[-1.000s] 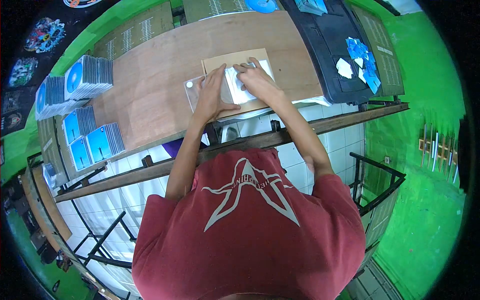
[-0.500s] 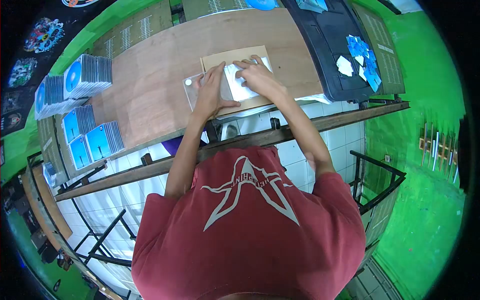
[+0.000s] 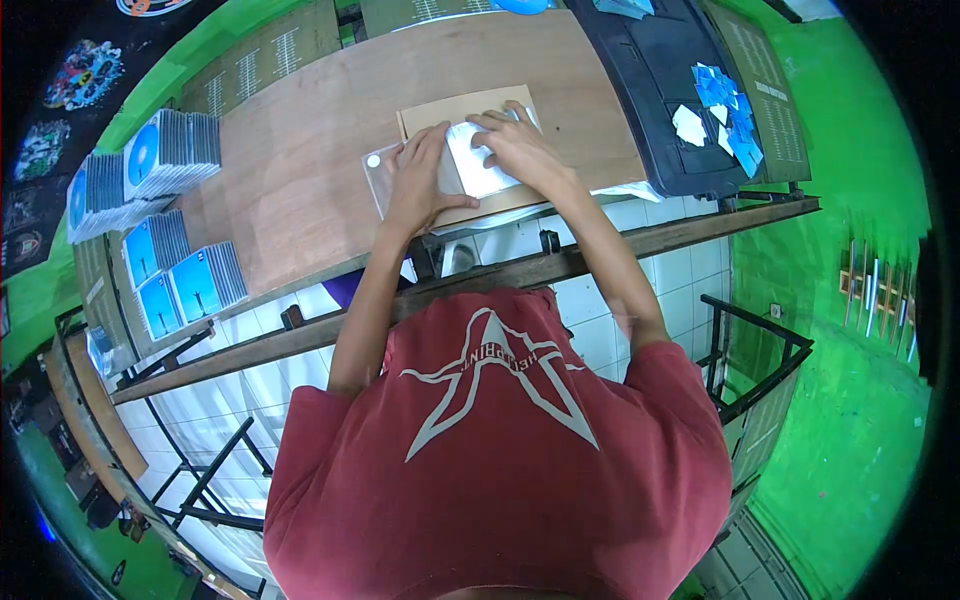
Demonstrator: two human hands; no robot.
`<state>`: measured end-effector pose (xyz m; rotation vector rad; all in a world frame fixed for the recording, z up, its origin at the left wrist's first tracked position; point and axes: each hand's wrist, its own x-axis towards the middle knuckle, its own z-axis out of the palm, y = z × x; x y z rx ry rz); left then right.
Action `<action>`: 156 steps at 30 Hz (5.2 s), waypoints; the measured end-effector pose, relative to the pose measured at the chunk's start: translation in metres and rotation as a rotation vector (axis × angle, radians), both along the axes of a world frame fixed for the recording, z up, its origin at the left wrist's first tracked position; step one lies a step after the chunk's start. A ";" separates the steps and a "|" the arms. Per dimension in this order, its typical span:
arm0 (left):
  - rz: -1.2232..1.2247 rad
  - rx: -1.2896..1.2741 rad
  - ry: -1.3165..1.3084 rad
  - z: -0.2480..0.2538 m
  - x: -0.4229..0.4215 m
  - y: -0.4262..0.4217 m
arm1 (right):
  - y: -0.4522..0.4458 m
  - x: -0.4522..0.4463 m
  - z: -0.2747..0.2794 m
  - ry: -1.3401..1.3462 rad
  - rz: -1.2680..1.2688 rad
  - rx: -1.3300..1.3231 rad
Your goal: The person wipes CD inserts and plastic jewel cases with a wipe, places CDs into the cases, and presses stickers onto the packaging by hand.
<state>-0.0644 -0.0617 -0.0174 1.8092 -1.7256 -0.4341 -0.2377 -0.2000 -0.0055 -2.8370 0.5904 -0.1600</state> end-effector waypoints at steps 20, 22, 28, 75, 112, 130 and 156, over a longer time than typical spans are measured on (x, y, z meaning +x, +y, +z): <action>0.017 0.045 -0.143 0.001 0.001 -0.007 | 0.000 -0.008 -0.007 -0.035 -0.028 0.081; 0.028 0.026 -0.128 -0.004 0.008 -0.016 | -0.001 -0.009 -0.010 -0.081 -0.033 0.068; 0.108 0.016 -0.163 -0.004 0.010 -0.038 | 0.010 -0.010 -0.009 -0.087 -0.130 0.043; 0.128 -0.235 0.025 0.067 -0.004 -0.009 | -0.001 -0.064 0.034 -0.726 -0.553 0.360; 0.302 0.029 0.649 0.038 0.023 -0.020 | 0.068 -0.034 -0.009 -0.880 -0.783 1.281; 0.232 0.117 0.402 0.025 0.024 -0.050 | 0.096 -0.027 -0.021 -0.845 -0.848 1.283; 0.057 -0.046 0.095 0.015 0.020 -0.029 | -0.092 -0.040 -0.014 -0.605 -0.709 0.298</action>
